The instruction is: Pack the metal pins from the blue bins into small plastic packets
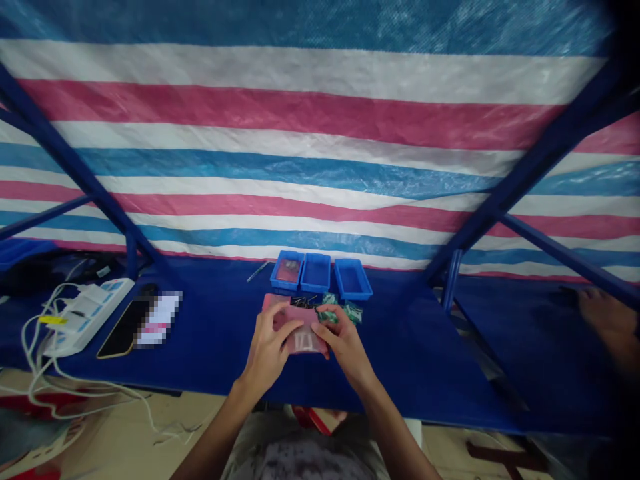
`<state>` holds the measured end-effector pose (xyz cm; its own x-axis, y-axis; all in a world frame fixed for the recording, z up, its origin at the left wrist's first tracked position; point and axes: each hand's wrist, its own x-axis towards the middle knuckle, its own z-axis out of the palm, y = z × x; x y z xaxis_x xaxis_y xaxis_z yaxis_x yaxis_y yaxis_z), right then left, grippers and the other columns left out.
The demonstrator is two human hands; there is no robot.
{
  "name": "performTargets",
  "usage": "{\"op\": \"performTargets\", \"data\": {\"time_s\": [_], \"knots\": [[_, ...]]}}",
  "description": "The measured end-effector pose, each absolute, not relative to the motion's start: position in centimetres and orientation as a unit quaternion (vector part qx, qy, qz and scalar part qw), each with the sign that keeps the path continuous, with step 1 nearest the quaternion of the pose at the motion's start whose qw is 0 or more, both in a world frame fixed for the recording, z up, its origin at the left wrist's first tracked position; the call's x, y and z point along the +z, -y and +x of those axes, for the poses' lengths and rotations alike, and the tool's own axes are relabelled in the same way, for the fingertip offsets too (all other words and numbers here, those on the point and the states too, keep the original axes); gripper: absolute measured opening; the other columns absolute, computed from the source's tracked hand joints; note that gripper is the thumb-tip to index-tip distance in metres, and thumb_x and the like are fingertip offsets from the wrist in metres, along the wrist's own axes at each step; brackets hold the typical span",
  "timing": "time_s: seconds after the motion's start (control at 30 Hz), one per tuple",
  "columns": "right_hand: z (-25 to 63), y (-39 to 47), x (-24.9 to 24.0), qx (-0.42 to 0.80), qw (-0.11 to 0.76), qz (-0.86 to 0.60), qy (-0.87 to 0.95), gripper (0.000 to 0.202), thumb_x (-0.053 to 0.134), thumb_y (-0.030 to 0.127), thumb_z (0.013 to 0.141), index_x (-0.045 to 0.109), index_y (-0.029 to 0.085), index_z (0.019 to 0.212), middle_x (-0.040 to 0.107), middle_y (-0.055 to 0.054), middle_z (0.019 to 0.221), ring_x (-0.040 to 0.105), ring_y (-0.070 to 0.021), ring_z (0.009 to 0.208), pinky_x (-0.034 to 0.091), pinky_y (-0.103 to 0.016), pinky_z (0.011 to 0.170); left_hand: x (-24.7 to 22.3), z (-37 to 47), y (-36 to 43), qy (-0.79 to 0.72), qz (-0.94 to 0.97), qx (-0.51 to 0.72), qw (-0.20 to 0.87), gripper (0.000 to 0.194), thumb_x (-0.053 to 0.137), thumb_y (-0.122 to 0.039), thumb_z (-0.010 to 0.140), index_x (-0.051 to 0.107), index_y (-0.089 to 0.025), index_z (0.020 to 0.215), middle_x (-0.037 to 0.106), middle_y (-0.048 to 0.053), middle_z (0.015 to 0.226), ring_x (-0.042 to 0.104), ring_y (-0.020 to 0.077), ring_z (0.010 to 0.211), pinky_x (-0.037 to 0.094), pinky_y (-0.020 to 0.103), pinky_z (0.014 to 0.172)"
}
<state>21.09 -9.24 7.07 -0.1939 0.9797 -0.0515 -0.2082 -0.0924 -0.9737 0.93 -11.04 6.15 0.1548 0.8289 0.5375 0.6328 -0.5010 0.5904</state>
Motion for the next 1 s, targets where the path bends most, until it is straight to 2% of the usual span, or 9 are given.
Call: {"op": "performTargets", "data": {"time_s": [0.13, 0.23, 0.33, 0.5, 0.63, 0.7, 0.8, 0.9, 1.0], "knots": [[22.0, 9.7, 6.4, 0.473, 0.490, -0.482, 0.551, 0.035, 0.056, 0.055, 0.102, 0.064, 0.026, 0.119, 0.066, -0.001, 0.076, 0.053, -0.0148, 0.050, 0.045, -0.027, 0.046, 6.5, 1.5, 11.3, -0.532, 0.635, 0.481, 0.286, 0.022, 0.065, -0.039, 0.099, 0.076, -0.021, 0.097, 0.072, 0.007, 0.101, 0.066, 0.0238, 0.093, 0.053, 0.034, 0.085], [22.8, 10.2, 5.8, 0.277, 0.503, -0.490, 0.656, 0.033, 0.058, 0.034, 0.103, 0.063, 0.031, 0.135, 0.066, -0.011, 0.118, 0.066, -0.0228, 0.084, 0.058, -0.040, 0.076, 6.2, 2.1, 11.5, -0.540, 0.510, 0.491, 0.455, 0.040, 0.072, -0.054, 0.092, 0.072, -0.016, 0.080, 0.066, 0.002, 0.071, 0.059, 0.0172, 0.066, 0.046, 0.026, 0.063], [23.6, 10.9, 6.0, 0.159, 0.447, -0.429, 0.768, 0.045, 0.058, 0.017, 0.099, 0.063, 0.036, 0.140, 0.052, -0.013, 0.147, 0.059, -0.0312, 0.120, 0.054, -0.050, 0.098, 5.8, 2.6, 12.0, -0.500, 0.418, 0.473, 0.593, 0.045, 0.083, -0.058, 0.081, 0.070, -0.015, 0.072, 0.066, 0.001, 0.065, 0.058, 0.0147, 0.061, 0.043, 0.024, 0.060], [24.1, 11.7, 6.9, 0.146, 0.371, -0.343, 0.851, 0.035, 0.054, 0.013, 0.102, 0.071, 0.032, 0.126, 0.071, -0.009, 0.119, 0.058, -0.0292, 0.114, 0.049, -0.049, 0.101, 6.0, 2.4, 12.9, -0.460, 0.411, 0.378, 0.691, 0.055, 0.071, -0.069, 0.086, 0.074, -0.014, 0.079, 0.072, 0.006, 0.069, 0.062, 0.0155, 0.059, 0.046, 0.026, 0.060], [23.6, 11.5, 6.9, 0.359, 0.447, -0.420, 0.704, 0.019, 0.060, 0.035, 0.105, 0.074, 0.024, 0.107, 0.072, -0.005, 0.094, 0.061, -0.0225, 0.086, 0.051, -0.036, 0.081, 6.1, 1.3, 13.0, -0.554, 0.575, 0.340, 0.497, 0.064, 0.035, -0.064, 0.106, 0.073, -0.015, 0.089, 0.072, 0.009, 0.075, 0.065, 0.0197, 0.063, 0.050, 0.031, 0.064], [23.2, 11.3, 6.8, 0.503, 0.458, -0.413, 0.605, 0.026, 0.067, 0.047, 0.100, 0.075, 0.022, 0.104, 0.072, -0.004, 0.092, 0.062, -0.0205, 0.080, 0.050, -0.032, 0.073, 6.0, 0.8, 13.1, -0.576, 0.646, 0.395, 0.308, 0.040, 0.047, -0.048, 0.107, 0.068, -0.017, 0.123, 0.074, 0.013, 0.110, 0.070, 0.0255, 0.098, 0.055, 0.038, 0.087], [22.6, 11.2, 6.7, 0.645, 0.423, -0.387, 0.505, 0.037, 0.076, 0.055, 0.090, 0.077, 0.020, 0.103, 0.073, -0.002, 0.088, 0.060, -0.0169, 0.071, 0.045, -0.027, 0.066, 5.9, 0.5, 13.4, -0.497, 0.756, 0.397, 0.154, 0.052, 0.059, -0.020, 0.100, 0.051, -0.026, 0.151, 0.054, 0.014, 0.149, 0.056, 0.0287, 0.132, 0.048, 0.046, 0.109], [22.2, 11.2, 6.3, 0.687, 0.390, -0.394, 0.469, 0.041, 0.079, 0.057, 0.086, 0.077, 0.018, 0.100, 0.070, -0.001, 0.080, 0.053, -0.0122, 0.061, 0.039, -0.024, 0.058, 6.2, 0.5, 13.7, -0.428, 0.816, 0.366, 0.129, 0.050, 0.056, -0.006, 0.097, 0.064, -0.031, 0.139, 0.058, 0.010, 0.145, 0.057, 0.0277, 0.128, 0.048, 0.046, 0.108], [22.3, 11.0, 5.6, 0.645, 0.367, -0.443, 0.504, 0.045, 0.067, 0.062, 0.094, 0.072, 0.017, 0.093, 0.068, -0.001, 0.072, 0.049, -0.0118, 0.053, 0.036, -0.024, 0.052, 6.7, 0.8, 13.5, -0.445, 0.775, 0.396, 0.212, 0.021, 0.061, -0.018, 0.100, 0.077, -0.025, 0.112, 0.073, 0.008, 0.112, 0.064, 0.0256, 0.106, 0.051, 0.040, 0.096]]}}
